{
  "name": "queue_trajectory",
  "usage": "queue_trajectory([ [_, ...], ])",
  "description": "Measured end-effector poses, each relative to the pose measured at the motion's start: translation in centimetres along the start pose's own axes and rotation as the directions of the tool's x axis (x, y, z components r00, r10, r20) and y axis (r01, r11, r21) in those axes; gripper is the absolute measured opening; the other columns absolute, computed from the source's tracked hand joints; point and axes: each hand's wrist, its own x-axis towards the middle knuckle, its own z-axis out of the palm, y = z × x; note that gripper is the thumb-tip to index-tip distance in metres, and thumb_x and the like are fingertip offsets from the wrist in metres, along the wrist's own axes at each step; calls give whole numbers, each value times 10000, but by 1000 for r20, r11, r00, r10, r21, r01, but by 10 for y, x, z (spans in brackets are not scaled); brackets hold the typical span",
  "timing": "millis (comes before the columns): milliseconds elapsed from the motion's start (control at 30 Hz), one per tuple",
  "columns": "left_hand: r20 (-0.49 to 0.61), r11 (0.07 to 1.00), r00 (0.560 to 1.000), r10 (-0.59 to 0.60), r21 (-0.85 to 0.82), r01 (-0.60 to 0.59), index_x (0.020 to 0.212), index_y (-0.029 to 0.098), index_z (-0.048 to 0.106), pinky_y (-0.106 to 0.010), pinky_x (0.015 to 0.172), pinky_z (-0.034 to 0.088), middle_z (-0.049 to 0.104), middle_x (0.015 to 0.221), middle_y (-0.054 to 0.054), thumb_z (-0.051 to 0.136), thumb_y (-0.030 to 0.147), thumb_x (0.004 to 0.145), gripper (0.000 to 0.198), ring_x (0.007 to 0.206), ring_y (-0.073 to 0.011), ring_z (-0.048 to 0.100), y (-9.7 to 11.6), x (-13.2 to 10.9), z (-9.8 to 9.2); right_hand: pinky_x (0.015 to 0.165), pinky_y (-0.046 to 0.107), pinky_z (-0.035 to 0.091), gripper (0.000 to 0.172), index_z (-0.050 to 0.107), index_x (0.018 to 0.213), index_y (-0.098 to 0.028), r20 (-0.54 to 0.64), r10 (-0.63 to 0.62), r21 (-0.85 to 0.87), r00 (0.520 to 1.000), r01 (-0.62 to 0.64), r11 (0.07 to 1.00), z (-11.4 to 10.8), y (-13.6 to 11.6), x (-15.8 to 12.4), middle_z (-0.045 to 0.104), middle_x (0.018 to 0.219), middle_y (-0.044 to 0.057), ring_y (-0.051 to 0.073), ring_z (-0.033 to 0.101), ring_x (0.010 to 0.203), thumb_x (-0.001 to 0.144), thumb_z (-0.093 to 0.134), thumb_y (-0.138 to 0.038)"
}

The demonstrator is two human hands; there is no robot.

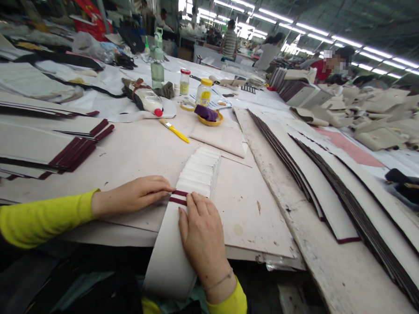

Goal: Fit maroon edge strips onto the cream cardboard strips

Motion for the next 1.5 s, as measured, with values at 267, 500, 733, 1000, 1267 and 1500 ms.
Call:
queue_trajectory([
  [267, -26, 968, 1000, -9, 252, 15, 989, 140, 600, -267, 843, 400, 553, 942, -60, 391, 214, 870, 251, 907, -150, 517, -3, 36, -5, 902, 414, 434, 329, 544, 1124, -114, -30, 25, 52, 999, -23, 998, 1, 0, -1, 575, 1112, 125, 229, 500, 1028, 841, 414, -220],
  [500, -37, 966, 987, -157, 200, 162, 830, 143, 603, -242, 715, 409, 573, 850, -36, 463, 255, 818, 180, 788, -141, 531, 1, 49, -3, 894, 425, 437, 329, 549, 1121, -122, -58, 31, 74, 998, -27, 997, 1, 1, -2, 582, 1096, 129, 231, 508, 1024, 833, 416, -209],
  [733, 193, 937, 925, -327, 197, 290, 763, 146, 595, -203, 568, 352, 613, 728, -6, 544, 239, 728, 112, 656, -125, 528, 5, 77, -17, 889, 432, 436, 324, 551, 1116, -135, -67, 32, 87, 997, -26, 996, 2, 1, -2, 580, 1104, 129, 233, 505, 1033, 834, 410, -208],
  [1000, 219, 924, 923, -317, 289, 249, 834, 149, 579, -206, 555, 329, 625, 756, -18, 497, 284, 775, 169, 647, -128, 526, 13, 79, -24, 897, 418, 425, 321, 554, 1113, -129, -61, 51, 99, 997, -44, 994, 2, 1, -3, 576, 1106, 122, 233, 497, 1033, 830, 425, -208],
  [1267, 340, 931, 887, -313, 292, 217, 750, 137, 583, -198, 552, 331, 597, 698, -4, 523, 282, 742, 157, 625, -110, 497, 8, 90, -30, 917, 400, 417, 332, 546, 1127, -112, -75, 53, 105, 996, -45, 993, 3, 2, -4, 575, 1111, 119, 226, 488, 1039, 836, 425, -217],
  [1500, 382, 874, 851, -360, -182, 451, 1037, 128, 504, -204, 637, 420, 580, 941, -48, 390, 413, 795, 392, 774, -126, 533, 20, 87, -29, 924, 414, 412, 338, 533, 1139, -110, -109, 58, 153, 992, -40, 987, 4, 2, -7, 561, 1134, 131, 228, 481, 1066, 842, 406, -208],
])
